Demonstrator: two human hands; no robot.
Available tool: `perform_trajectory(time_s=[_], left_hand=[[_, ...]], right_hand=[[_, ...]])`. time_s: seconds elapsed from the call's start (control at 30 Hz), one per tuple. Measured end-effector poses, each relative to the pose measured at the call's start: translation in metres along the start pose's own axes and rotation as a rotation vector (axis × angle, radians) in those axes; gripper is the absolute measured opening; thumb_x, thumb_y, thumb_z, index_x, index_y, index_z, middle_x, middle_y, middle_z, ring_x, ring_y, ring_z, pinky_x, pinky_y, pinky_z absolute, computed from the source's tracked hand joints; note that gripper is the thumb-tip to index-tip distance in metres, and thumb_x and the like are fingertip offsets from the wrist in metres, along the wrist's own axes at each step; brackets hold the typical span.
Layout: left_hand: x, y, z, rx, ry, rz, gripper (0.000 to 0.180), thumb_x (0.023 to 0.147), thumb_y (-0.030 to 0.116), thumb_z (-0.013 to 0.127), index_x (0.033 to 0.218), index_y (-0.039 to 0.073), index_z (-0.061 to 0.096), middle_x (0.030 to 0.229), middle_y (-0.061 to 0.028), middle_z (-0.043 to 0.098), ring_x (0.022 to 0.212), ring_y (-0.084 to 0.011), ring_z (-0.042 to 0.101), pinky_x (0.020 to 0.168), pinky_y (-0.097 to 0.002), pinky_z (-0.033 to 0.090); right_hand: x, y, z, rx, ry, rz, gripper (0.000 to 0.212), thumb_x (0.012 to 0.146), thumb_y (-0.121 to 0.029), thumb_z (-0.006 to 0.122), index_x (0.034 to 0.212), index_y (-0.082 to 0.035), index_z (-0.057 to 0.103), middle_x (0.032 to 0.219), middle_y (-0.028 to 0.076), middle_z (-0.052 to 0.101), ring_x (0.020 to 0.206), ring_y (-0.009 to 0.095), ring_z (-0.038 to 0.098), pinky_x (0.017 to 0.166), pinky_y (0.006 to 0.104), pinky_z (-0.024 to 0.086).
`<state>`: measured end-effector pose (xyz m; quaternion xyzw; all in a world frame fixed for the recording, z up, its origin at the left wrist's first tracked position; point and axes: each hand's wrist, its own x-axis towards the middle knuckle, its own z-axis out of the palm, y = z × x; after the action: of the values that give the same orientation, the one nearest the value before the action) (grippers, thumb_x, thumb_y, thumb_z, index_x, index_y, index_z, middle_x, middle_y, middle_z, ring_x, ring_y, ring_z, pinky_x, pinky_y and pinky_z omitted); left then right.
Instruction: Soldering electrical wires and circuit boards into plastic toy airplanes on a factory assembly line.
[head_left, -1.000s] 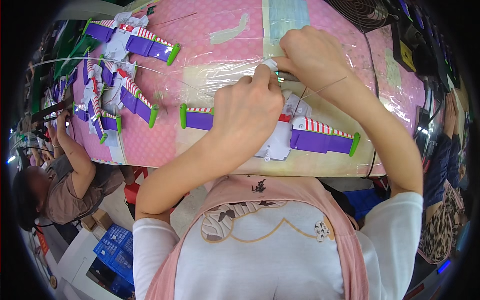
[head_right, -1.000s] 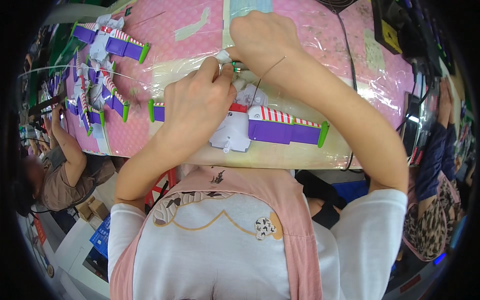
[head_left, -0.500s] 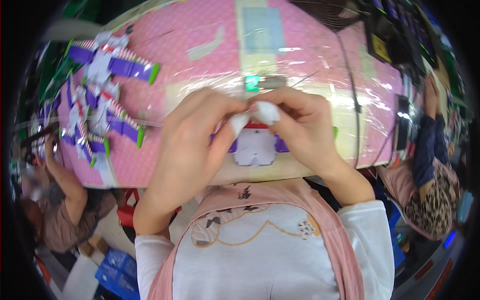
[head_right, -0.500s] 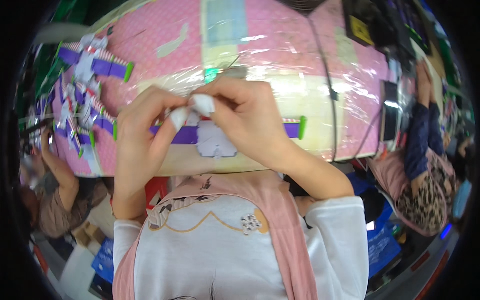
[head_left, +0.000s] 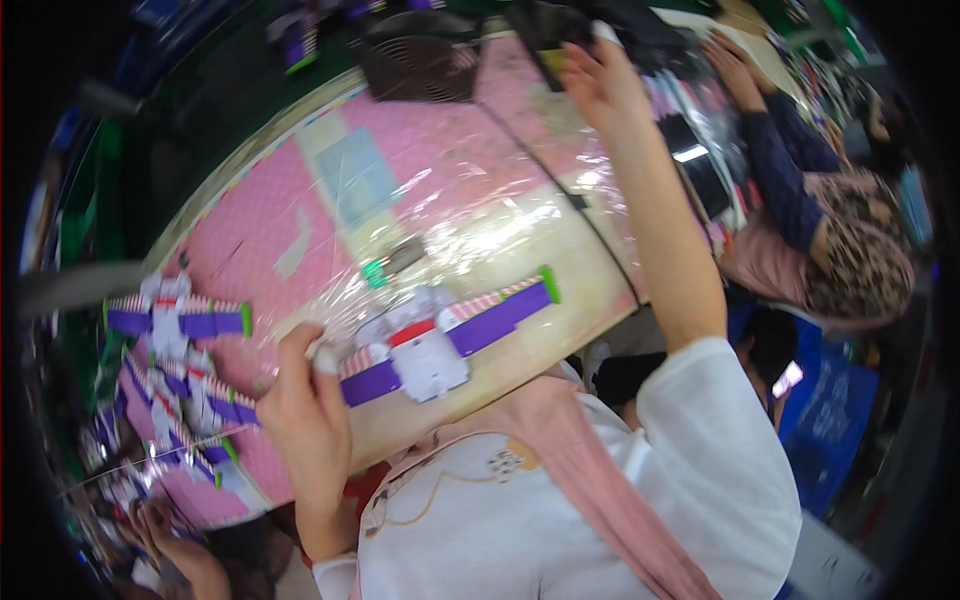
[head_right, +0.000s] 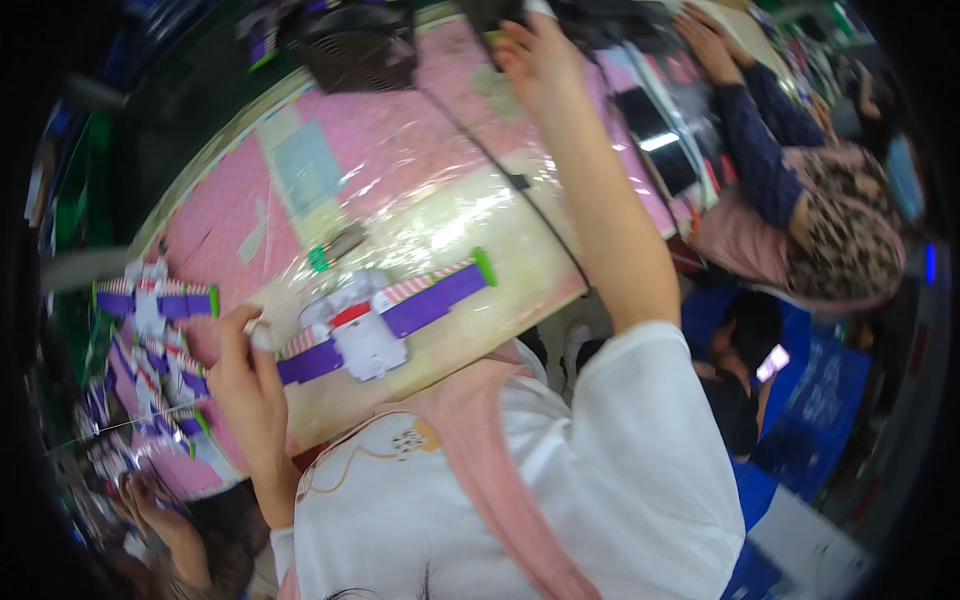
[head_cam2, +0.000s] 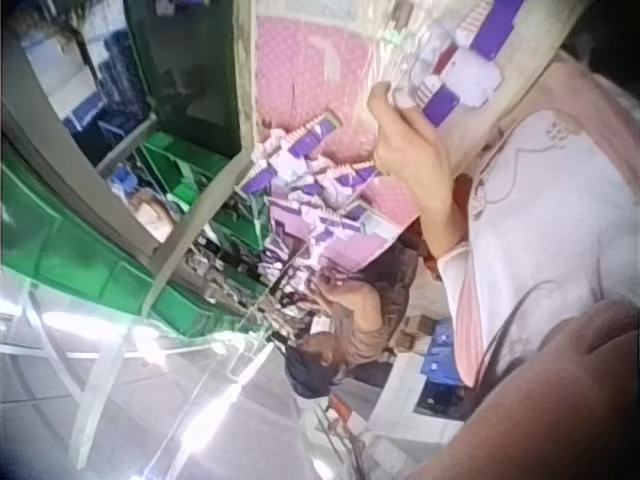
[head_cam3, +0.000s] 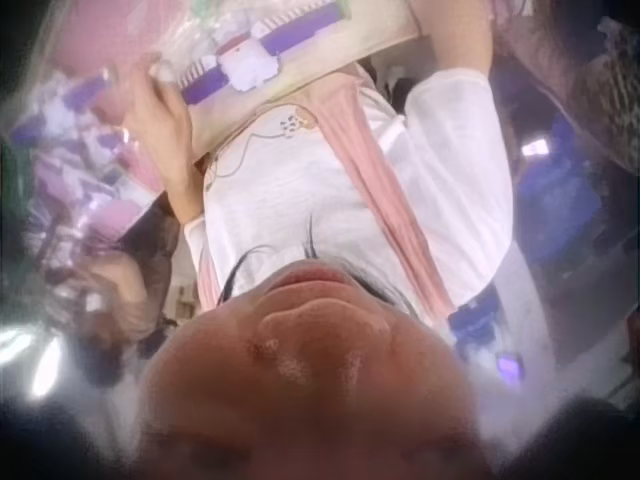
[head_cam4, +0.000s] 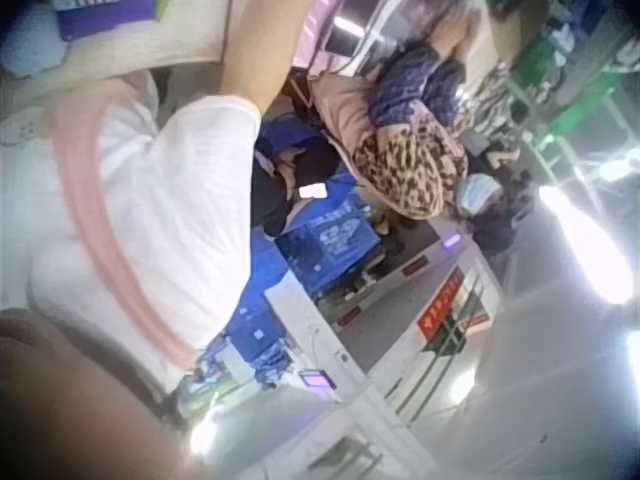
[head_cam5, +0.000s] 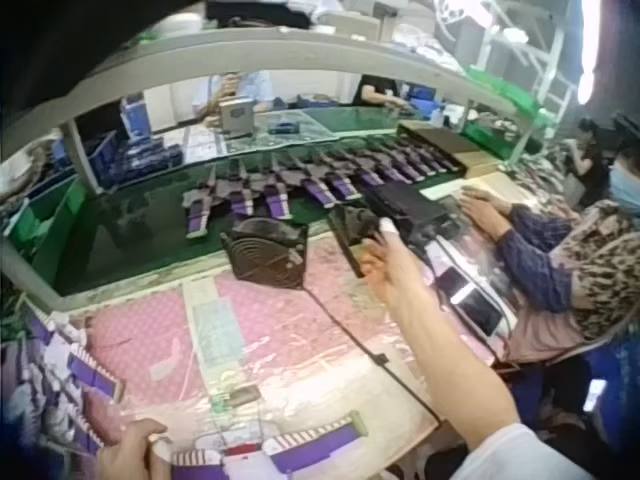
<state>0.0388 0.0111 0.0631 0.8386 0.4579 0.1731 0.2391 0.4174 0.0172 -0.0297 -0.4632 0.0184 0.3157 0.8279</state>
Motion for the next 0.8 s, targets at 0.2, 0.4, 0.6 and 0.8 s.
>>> perform_trajectory(time_s=[0.2, 0.4, 0.6, 0.8], left_hand=[[-0.007, -0.032, 0.003, -0.02, 0.077, 0.14, 0.017, 0.076, -0.006, 0.05, 0.091, -0.001, 0.057, 0.086, -0.0137, 0.059, 0.065, -0.0216, 0.056, 0.055, -0.0284, 0.043], [-0.012, -0.035, 0.0, -0.168, 0.055, -0.069, 0.018, 0.072, -0.008, 0.055, 0.088, -0.002, 0.061, 0.083, -0.0105, 0.059, 0.065, -0.0164, 0.054, 0.053, -0.0245, 0.042], [-0.024, -0.045, 0.002, -0.087, 0.112, -0.116, 0.012, 0.073, -0.005, 0.059, 0.084, -0.002, 0.061, 0.072, -0.0118, 0.056, 0.059, -0.0213, 0.055, 0.053, -0.0289, 0.043], [-0.03, -0.046, 0.012, -0.083, 0.2, -0.167, 0.005, 0.071, 0.0, 0.064, 0.074, 0.0, 0.061, 0.066, -0.0098, 0.054, 0.055, -0.0215, 0.054, 0.048, -0.0308, 0.041]], right_hand=[[-0.014, 0.004, 0.028, -0.37, 0.018, -0.131, 0.064, 0.08, -0.061, 0.05, 0.079, 0.003, 0.056, 0.052, 0.011, 0.054, 0.041, 0.018, 0.053, 0.042, 0.0251, 0.043], [-0.128, 0.009, -0.027, -0.188, -0.147, -0.279, 0.037, 0.093, -0.025, 0.042, 0.116, 0.003, 0.049, 0.102, 0.02, 0.061, 0.064, 0.012, 0.054, 0.049, 0.0184, 0.039], [-0.179, 0.068, -0.01, -0.215, -0.272, 0.11, 0.015, 0.088, -0.015, 0.049, 0.085, -0.001, 0.051, 0.061, 0.008, 0.053, 0.042, 0.01, 0.04, 0.038, 0.022, 0.03], [-0.172, 0.083, -0.019, -0.298, -0.327, 0.142, 0.019, 0.086, -0.013, 0.05, 0.071, -0.006, 0.041, 0.054, 0.007, 0.048, 0.038, 0.009, 0.033, 0.037, 0.0221, 0.027]])
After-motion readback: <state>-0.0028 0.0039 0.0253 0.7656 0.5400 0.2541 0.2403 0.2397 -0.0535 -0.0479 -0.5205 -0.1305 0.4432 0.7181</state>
